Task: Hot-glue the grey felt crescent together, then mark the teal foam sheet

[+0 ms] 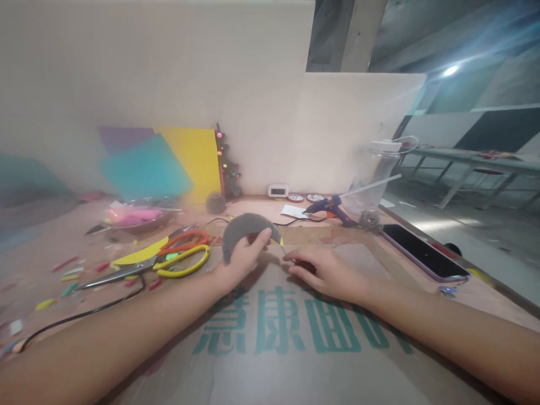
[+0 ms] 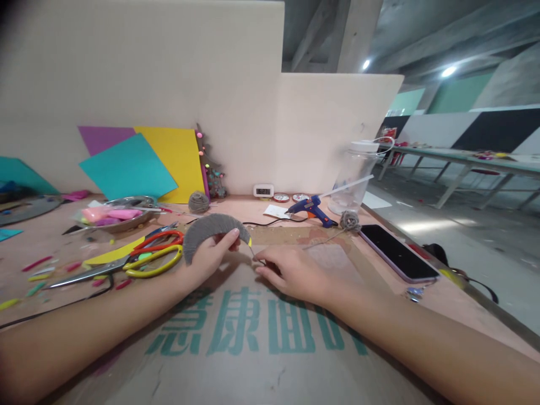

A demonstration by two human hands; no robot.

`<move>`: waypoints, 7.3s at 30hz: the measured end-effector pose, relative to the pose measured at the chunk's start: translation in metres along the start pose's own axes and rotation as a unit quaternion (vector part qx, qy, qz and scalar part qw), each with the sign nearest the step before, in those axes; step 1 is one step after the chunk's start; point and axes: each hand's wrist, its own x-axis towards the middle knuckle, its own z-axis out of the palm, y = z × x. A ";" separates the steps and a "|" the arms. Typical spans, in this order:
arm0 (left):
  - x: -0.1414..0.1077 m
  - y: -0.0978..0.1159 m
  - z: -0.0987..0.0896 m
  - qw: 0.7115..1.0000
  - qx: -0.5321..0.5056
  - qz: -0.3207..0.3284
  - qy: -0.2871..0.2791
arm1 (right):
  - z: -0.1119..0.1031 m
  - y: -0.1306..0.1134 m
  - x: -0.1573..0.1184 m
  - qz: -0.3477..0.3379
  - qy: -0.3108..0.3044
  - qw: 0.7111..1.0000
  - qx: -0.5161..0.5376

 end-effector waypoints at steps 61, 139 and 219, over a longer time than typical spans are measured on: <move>-0.006 0.006 -0.007 0.991 0.066 -0.058 -0.103 | -0.004 0.008 0.012 0.156 0.119 0.972 0.128; -0.018 0.002 -0.007 0.942 0.099 0.208 -0.246 | -0.004 0.003 0.015 0.247 0.027 0.897 0.365; -0.021 0.004 -0.007 0.929 0.174 0.234 -0.228 | -0.001 0.001 0.013 0.193 -0.032 0.931 0.307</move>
